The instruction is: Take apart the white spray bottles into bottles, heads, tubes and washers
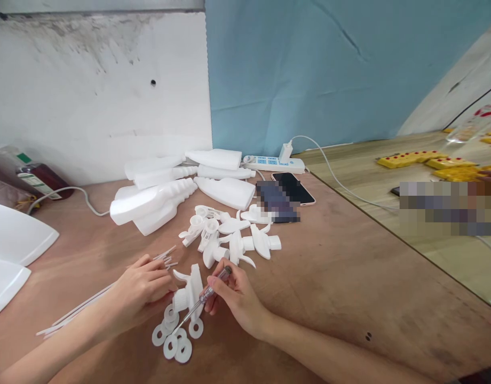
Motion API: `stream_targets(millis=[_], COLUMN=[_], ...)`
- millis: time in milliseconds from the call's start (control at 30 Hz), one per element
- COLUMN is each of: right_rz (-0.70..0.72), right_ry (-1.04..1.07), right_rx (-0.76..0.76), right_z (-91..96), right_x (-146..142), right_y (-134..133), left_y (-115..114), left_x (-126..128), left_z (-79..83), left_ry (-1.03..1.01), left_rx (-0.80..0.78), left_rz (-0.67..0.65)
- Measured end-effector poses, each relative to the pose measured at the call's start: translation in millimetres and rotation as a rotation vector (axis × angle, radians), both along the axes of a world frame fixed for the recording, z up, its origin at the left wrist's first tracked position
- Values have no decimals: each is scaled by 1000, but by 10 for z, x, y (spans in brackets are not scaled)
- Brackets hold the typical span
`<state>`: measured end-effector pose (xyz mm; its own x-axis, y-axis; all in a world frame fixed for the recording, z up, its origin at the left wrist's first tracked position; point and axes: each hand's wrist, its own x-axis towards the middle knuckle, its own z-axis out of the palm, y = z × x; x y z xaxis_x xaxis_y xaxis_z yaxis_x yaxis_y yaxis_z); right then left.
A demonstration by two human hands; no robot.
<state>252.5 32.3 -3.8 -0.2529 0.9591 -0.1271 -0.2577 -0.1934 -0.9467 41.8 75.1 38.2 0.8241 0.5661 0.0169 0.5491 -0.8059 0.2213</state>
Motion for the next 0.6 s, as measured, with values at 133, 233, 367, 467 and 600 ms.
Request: stream_targets(millis=[133,233,367,467,600], right_rz=[1,-2,4,5,14], right_ry=[2,3,-7,-5,11], right_rx=[-4,2,-4,-3,-1], right_z=[2,-3,4,6,-11], right_x=[5,9,11,10,14], right_y=[-7,-11,-10,-12,-21], left_y=[55,129,251,340,422], left_x=[61,167,333,430,519], left_z=[48,130,196,181,159], left_ry=[19,65,94,77,75], left_rx=[57,51,23,71,95], left_rz=[66,177,272,291,286])
